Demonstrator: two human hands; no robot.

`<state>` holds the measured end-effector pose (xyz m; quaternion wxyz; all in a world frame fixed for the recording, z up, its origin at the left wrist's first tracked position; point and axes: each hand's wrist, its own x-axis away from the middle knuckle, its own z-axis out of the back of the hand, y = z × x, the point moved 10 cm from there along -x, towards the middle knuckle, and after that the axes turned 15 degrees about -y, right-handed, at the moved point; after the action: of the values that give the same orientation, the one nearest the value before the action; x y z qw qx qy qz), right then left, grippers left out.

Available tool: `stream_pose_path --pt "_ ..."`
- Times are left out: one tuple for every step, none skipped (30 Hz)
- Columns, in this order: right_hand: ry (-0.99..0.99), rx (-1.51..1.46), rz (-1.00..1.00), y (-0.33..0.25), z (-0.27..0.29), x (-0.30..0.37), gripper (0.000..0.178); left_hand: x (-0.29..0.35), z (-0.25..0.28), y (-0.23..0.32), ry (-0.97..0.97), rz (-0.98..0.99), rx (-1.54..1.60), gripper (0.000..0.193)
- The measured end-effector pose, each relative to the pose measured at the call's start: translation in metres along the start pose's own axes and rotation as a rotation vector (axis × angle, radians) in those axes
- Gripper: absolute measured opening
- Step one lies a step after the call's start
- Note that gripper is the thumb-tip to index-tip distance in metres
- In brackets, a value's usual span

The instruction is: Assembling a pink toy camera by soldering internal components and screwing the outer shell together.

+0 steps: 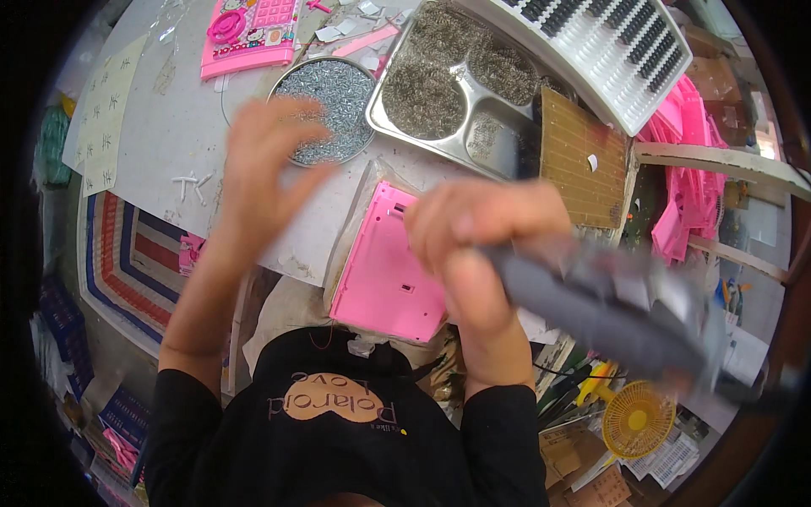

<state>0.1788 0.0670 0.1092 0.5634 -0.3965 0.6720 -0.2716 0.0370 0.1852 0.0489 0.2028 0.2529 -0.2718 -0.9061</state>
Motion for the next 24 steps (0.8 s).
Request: stream_pose_path --pt "0.045 0.018 0.007 0.010 0.006 -0.004 0.028 -0.005 -0.007 -0.018 -0.057 0.065 -0.103 0.020" --pt "0.043 0.023 -0.006 0.018 0.007 -0.006 0.027 -0.007 -0.018 -0.034 -0.115 0.127 -0.202 0.018" --pt "0.042 0.028 -0.019 0.026 0.008 -0.007 0.027 -0.007 -0.025 -0.045 -0.173 0.189 -0.300 0.017" --pt "0.046 0.034 -0.034 0.033 0.010 -0.007 0.026 -0.007 -0.024 -0.044 -0.155 0.177 -0.279 0.014" --pt "0.047 0.030 -0.038 0.037 0.011 -0.007 0.025 -0.006 -0.022 -0.042 -0.137 0.166 -0.259 0.012" --pt "0.048 0.027 -0.041 0.041 0.012 -0.007 0.024 -0.006 -0.021 -0.041 -0.118 0.154 -0.239 0.010" --pt "0.047 0.024 -0.044 0.043 0.011 -0.007 0.023 -0.006 -0.021 -0.042 -0.112 0.148 -0.226 0.009" --pt "0.052 0.017 -0.055 0.044 0.012 -0.007 0.023 -0.006 -0.021 -0.043 -0.105 0.142 -0.214 0.008" --pt "0.057 0.010 -0.065 0.046 0.012 -0.007 0.023 -0.005 -0.021 -0.044 -0.098 0.136 -0.202 0.007" --pt "0.059 0.000 -0.074 0.048 0.011 -0.007 0.023 -0.005 -0.020 -0.045 -0.082 0.128 -0.209 0.007" --pt "0.053 0.058 -0.086 0.049 0.009 -0.008 0.021 -0.004 -0.020 -0.046 -0.067 0.121 -0.216 0.007" --pt "0.046 0.116 -0.097 0.050 0.007 -0.010 0.020 -0.004 -0.019 -0.047 -0.051 0.113 -0.222 0.007" --pt "0.043 0.174 -0.109 0.051 0.005 -0.011 0.019 -0.004 -0.019 -0.048 -0.054 0.123 -0.220 0.007" --pt "0.043 0.248 -0.136 0.052 0.007 -0.009 0.019 -0.004 -0.020 -0.049 -0.057 0.133 -0.218 0.007" --pt "0.044 0.321 -0.162 0.055 0.009 -0.005 0.019 -0.004 -0.020 -0.049 -0.060 0.143 -0.216 0.008" --pt "0.034 0.375 -0.179 0.057 0.010 -0.005 0.019 -0.005 -0.022 -0.048 -0.070 0.139 -0.217 0.008" --pt "0.028 0.430 -0.195 0.058 0.011 -0.003 0.019 -0.006 -0.023 -0.047 -0.081 0.135 -0.219 0.008" --pt "0.011 0.468 -0.200 0.060 0.010 -0.004 0.019 -0.006 -0.024 -0.045 -0.091 0.131 -0.220 0.008" --pt "0.006 0.488 -0.203 0.058 0.010 -0.005 0.019 -0.007 -0.024 -0.043 -0.093 0.119 -0.213 0.008" --pt "0.007 0.506 -0.210 0.058 0.010 -0.004 0.019 -0.008 -0.023 -0.041 -0.095 0.106 -0.206 0.007" --pt "0.022 0.502 -0.220 0.057 0.012 -0.001 0.019 -0.008 -0.023 -0.038 -0.098 0.092 -0.199 0.006" --pt "0.010 0.419 -0.187 0.055 0.011 -0.003 0.020 -0.006 -0.021 -0.038 -0.071 0.077 -0.173 0.006" --pt "0.002 0.334 -0.156 0.050 0.009 -0.004 0.020 -0.002 -0.020 -0.039 -0.045 0.061 -0.147 0.006" --pt "-0.026 0.174 -0.087 0.035 0.003 -0.009 0.020 0.001 -0.018 -0.039 -0.019 0.045 -0.121 0.006"
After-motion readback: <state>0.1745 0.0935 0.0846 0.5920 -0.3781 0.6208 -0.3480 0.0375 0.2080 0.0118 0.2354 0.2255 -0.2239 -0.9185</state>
